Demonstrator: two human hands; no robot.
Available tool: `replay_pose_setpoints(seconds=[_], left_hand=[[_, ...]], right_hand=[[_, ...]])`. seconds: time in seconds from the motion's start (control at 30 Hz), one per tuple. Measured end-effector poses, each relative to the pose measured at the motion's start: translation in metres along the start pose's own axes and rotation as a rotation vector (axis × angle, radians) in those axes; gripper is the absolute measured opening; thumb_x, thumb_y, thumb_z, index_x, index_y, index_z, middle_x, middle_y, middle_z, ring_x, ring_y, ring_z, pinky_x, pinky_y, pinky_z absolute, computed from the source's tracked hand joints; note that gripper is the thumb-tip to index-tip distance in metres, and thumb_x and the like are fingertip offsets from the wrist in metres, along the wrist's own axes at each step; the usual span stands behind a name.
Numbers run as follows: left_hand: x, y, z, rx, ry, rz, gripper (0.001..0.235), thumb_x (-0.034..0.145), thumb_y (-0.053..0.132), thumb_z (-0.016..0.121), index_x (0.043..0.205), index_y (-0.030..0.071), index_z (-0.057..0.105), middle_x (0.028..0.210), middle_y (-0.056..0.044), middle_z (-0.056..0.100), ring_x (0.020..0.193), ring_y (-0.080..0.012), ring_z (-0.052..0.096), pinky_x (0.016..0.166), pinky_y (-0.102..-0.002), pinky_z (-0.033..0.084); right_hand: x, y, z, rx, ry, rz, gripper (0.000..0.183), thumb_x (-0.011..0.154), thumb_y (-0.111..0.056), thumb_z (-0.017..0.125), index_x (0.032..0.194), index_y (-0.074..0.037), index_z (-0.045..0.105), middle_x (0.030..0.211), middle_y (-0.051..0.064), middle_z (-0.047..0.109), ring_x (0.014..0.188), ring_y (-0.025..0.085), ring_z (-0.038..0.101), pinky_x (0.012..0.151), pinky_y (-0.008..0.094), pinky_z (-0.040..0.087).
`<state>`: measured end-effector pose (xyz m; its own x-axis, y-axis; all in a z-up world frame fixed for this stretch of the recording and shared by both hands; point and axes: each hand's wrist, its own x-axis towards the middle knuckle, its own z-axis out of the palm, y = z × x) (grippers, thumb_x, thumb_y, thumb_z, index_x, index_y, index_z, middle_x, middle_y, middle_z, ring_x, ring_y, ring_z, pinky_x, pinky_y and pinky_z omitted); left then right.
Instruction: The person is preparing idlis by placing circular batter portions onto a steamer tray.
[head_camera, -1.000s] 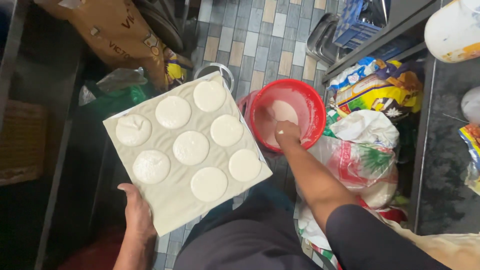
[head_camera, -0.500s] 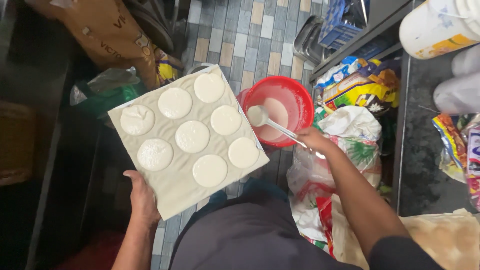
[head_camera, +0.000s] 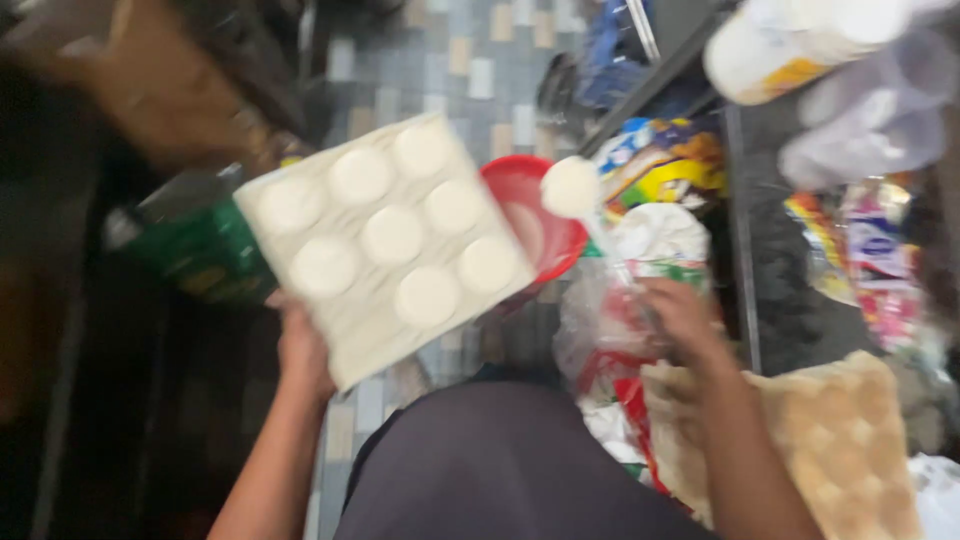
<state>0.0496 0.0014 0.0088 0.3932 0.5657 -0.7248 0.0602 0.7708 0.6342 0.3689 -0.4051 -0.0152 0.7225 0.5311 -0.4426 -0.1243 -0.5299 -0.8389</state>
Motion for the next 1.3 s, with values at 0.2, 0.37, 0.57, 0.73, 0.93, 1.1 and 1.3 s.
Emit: replay_pose_setpoints(seconds=[0.2, 0.37, 0.57, 0.73, 0.93, 1.1, 1.3], left_hand=[[0.001, 0.006, 0.034, 0.068, -0.132, -0.006, 0.100, 0.086, 0.084, 0.021, 0.157, 0.015, 0.029, 0.151, -0.010, 0.050, 0.130, -0.0273, 0.059, 0.102, -0.048, 0.050], [0.004, 0.005, 0.062, -0.136, -0.379, -0.041, 0.099, 0.089, 0.079, 0.022, 0.152, 0.006, 0.041, 0.142, -0.020, 0.061, 0.118, -0.0354, 0.070, 0.096, -0.052, 0.060], [-0.005, 0.004, 0.073, -0.183, -0.432, -0.050, 0.095, 0.091, 0.077, 0.023, 0.150, 0.005, 0.041, 0.140, -0.019, 0.061, 0.118, -0.0348, 0.069, 0.094, -0.051, 0.061], [0.004, -0.013, 0.067, -0.183, -0.410, -0.019, 0.095, 0.095, 0.075, 0.026, 0.149, 0.000, 0.043, 0.141, -0.021, 0.062, 0.120, -0.0349, 0.069, 0.097, -0.048, 0.061], [-0.001, -0.012, 0.059, -0.221, -0.425, 0.010, 0.089, 0.094, 0.074, 0.026, 0.150, 0.006, 0.040, 0.144, -0.017, 0.059, 0.123, -0.0319, 0.066, 0.099, -0.047, 0.058], [-0.002, -0.010, 0.055, -0.248, -0.450, -0.035, 0.091, 0.096, 0.073, 0.026, 0.151, 0.002, 0.040, 0.143, -0.020, 0.059, 0.123, -0.0348, 0.065, 0.100, -0.049, 0.057], [-0.009, -0.003, 0.049, -0.241, -0.494, -0.006, 0.092, 0.095, 0.074, 0.026, 0.153, 0.003, 0.039, 0.145, -0.019, 0.058, 0.126, -0.0345, 0.064, 0.102, -0.048, 0.058]], right_hand=[[-0.078, -0.078, 0.054, 0.009, 0.022, 0.115, 0.027, 0.103, -0.024, 0.061, 0.105, 0.000, 0.074, 0.061, 0.003, 0.055, 0.047, 0.011, 0.045, 0.042, 0.027, 0.034], [-0.114, -0.101, 0.111, -0.125, 0.057, -0.032, 0.030, 0.095, -0.022, 0.064, 0.116, -0.003, 0.075, 0.071, 0.003, 0.070, 0.060, 0.011, 0.064, 0.053, 0.026, 0.050], [-0.145, -0.149, 0.151, -0.645, 0.156, -0.283, 0.029, 0.092, -0.023, 0.066, 0.116, -0.010, 0.075, 0.080, 0.011, 0.076, 0.072, 0.027, 0.073, 0.064, 0.038, 0.055], [-0.156, -0.159, 0.155, -0.860, 0.228, -0.436, 0.028, 0.090, -0.020, 0.066, 0.116, -0.013, 0.074, 0.085, 0.013, 0.073, 0.074, 0.035, 0.069, 0.065, 0.046, 0.054], [-0.158, -0.153, 0.154, -0.958, 0.189, -0.555, 0.033, 0.086, -0.016, 0.067, 0.119, -0.012, 0.072, 0.082, 0.010, 0.071, 0.071, 0.032, 0.068, 0.063, 0.045, 0.054], [-0.159, -0.154, 0.158, -0.995, 0.206, -0.596, 0.038, 0.082, -0.014, 0.068, 0.120, -0.012, 0.072, 0.081, 0.008, 0.070, 0.069, 0.030, 0.067, 0.063, 0.044, 0.054], [-0.156, -0.163, 0.156, -1.034, 0.218, -0.613, 0.038, 0.080, -0.012, 0.067, 0.118, -0.012, 0.072, 0.082, 0.008, 0.071, 0.067, 0.029, 0.067, 0.061, 0.044, 0.054]])
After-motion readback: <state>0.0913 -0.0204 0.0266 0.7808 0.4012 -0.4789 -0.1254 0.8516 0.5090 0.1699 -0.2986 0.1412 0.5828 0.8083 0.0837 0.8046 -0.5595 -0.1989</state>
